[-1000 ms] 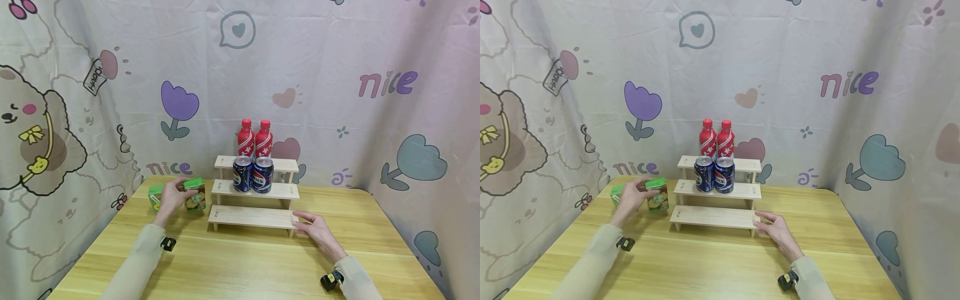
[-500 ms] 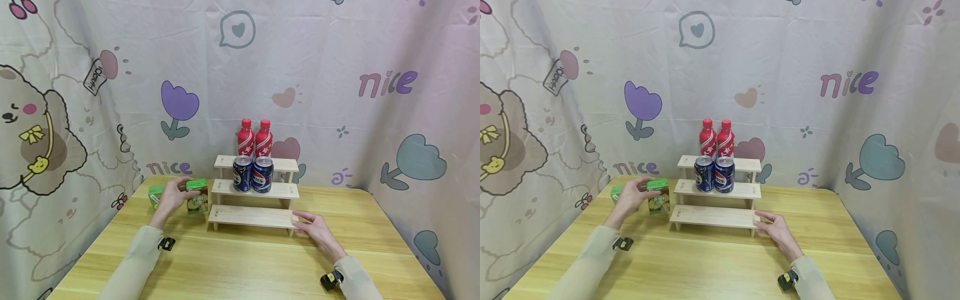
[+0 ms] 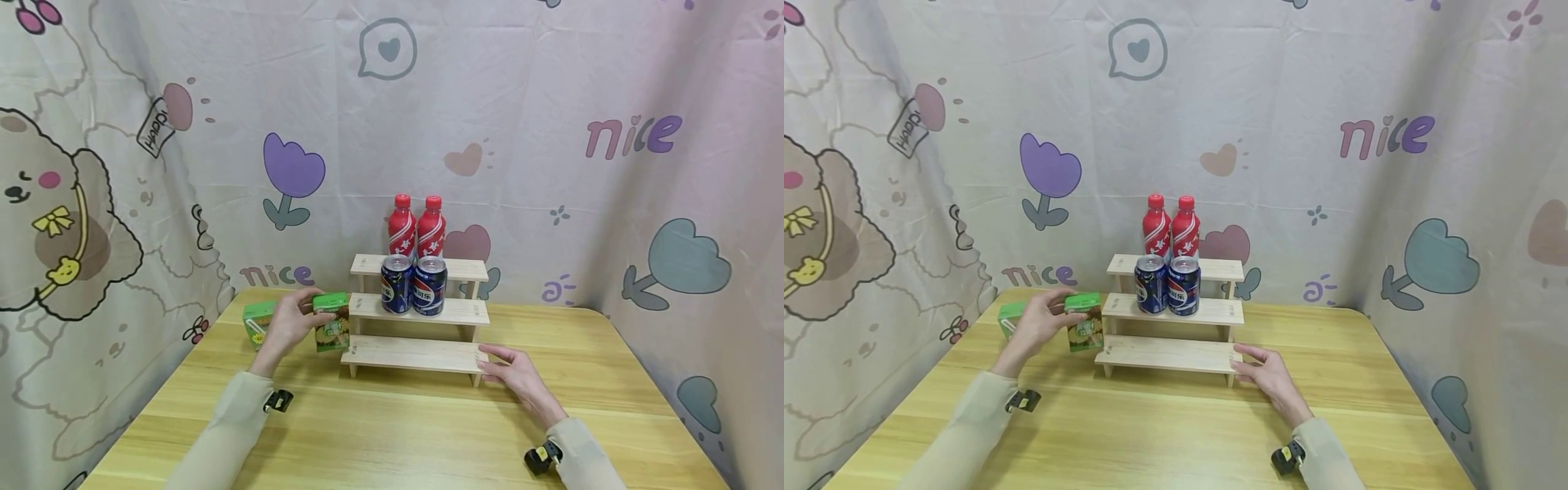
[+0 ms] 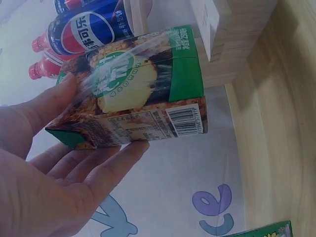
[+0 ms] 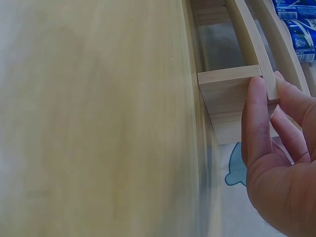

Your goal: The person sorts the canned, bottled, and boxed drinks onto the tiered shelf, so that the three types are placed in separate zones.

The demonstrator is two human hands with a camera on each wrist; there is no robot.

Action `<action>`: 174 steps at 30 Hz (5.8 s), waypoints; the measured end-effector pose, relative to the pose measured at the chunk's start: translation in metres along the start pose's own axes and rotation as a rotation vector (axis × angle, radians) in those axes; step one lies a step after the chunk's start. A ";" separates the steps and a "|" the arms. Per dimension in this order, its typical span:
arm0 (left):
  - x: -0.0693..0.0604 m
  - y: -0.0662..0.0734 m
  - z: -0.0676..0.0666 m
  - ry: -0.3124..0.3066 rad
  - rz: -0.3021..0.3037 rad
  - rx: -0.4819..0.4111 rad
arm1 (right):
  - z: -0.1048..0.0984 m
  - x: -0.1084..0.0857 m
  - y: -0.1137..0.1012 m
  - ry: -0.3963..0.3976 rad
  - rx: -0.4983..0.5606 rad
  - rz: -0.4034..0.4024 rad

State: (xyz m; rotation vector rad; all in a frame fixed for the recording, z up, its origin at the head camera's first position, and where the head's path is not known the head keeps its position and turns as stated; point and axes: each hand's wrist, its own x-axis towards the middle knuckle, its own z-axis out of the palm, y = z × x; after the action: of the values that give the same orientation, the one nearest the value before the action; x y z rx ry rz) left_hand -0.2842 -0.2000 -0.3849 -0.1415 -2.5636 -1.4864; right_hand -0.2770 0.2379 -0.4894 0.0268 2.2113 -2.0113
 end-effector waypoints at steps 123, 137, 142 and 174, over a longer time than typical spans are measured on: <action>-0.004 0.013 0.166 -0.081 0.203 -0.155 | -0.002 0.003 0.006 -0.038 0.140 0.047; 0.000 0.012 0.162 -0.117 0.195 -0.160 | -0.002 0.003 0.007 -0.035 0.138 0.043; 0.001 0.011 0.161 -0.131 0.203 -0.170 | -0.002 0.003 0.007 -0.033 0.139 0.043; 0.001 0.006 0.124 -0.131 0.142 -0.295 | -0.006 0.002 0.007 -0.030 0.132 0.031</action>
State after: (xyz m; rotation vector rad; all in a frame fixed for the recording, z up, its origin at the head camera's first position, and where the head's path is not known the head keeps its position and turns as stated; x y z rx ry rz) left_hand -0.2971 -0.0900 -0.4400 -0.4632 -2.3542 -1.8435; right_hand -0.2785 0.2445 -0.4956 0.0447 2.0441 -2.1238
